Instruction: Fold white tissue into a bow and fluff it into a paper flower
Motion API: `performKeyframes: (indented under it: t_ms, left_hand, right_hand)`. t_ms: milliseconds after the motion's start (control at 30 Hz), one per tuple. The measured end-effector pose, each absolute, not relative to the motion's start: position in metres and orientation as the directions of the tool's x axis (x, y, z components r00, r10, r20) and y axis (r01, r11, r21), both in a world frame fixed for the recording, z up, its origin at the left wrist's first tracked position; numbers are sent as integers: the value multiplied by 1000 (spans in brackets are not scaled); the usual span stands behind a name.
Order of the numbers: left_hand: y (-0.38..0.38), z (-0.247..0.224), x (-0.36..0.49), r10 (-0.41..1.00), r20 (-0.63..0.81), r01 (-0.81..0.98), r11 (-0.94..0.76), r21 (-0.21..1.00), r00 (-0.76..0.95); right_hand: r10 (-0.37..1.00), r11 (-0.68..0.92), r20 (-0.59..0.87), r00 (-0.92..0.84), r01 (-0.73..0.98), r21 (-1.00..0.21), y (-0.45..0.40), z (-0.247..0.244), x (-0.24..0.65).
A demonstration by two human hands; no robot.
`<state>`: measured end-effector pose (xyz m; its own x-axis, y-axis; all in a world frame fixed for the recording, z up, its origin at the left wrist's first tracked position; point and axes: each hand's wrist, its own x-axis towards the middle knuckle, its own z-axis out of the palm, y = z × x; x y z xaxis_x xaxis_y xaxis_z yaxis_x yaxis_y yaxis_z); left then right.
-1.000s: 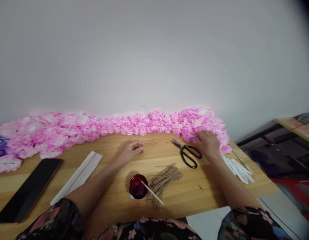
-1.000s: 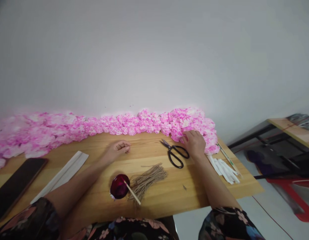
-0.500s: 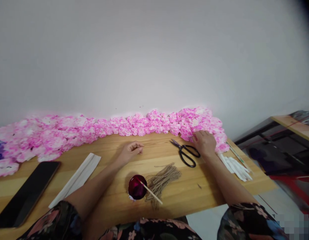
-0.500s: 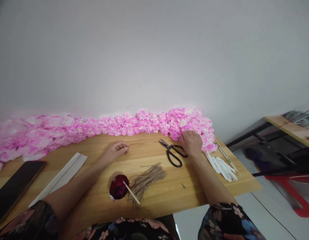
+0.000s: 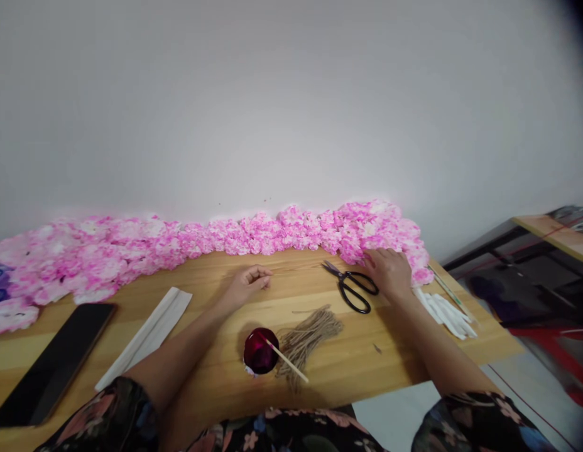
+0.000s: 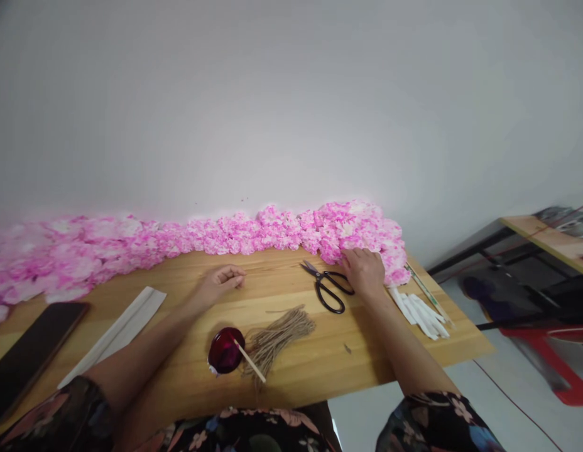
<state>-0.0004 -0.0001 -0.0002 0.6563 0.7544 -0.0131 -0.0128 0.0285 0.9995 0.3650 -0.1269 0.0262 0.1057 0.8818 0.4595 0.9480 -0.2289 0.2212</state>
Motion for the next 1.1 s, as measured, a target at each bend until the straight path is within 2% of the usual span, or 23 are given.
performKeyframes:
  t_ms: [467, 700, 1100]
  left_hand:
    - [1, -1, -2, 748, -17, 4, 20, 1000, 664]
    - [-1, 2, -2, 752, -22, 8, 22, 1000, 659]
    - [1, -4, -1, 750, -8, -24, 32, 999, 661]
  right_hand:
    - [870, -242, 471, 145, 958, 152, -133, 26, 362]
    - [857, -286, 486, 173, 943, 168, -125, 32, 353]
    - [874, -264, 468, 130, 936, 234, -116, 31, 349]
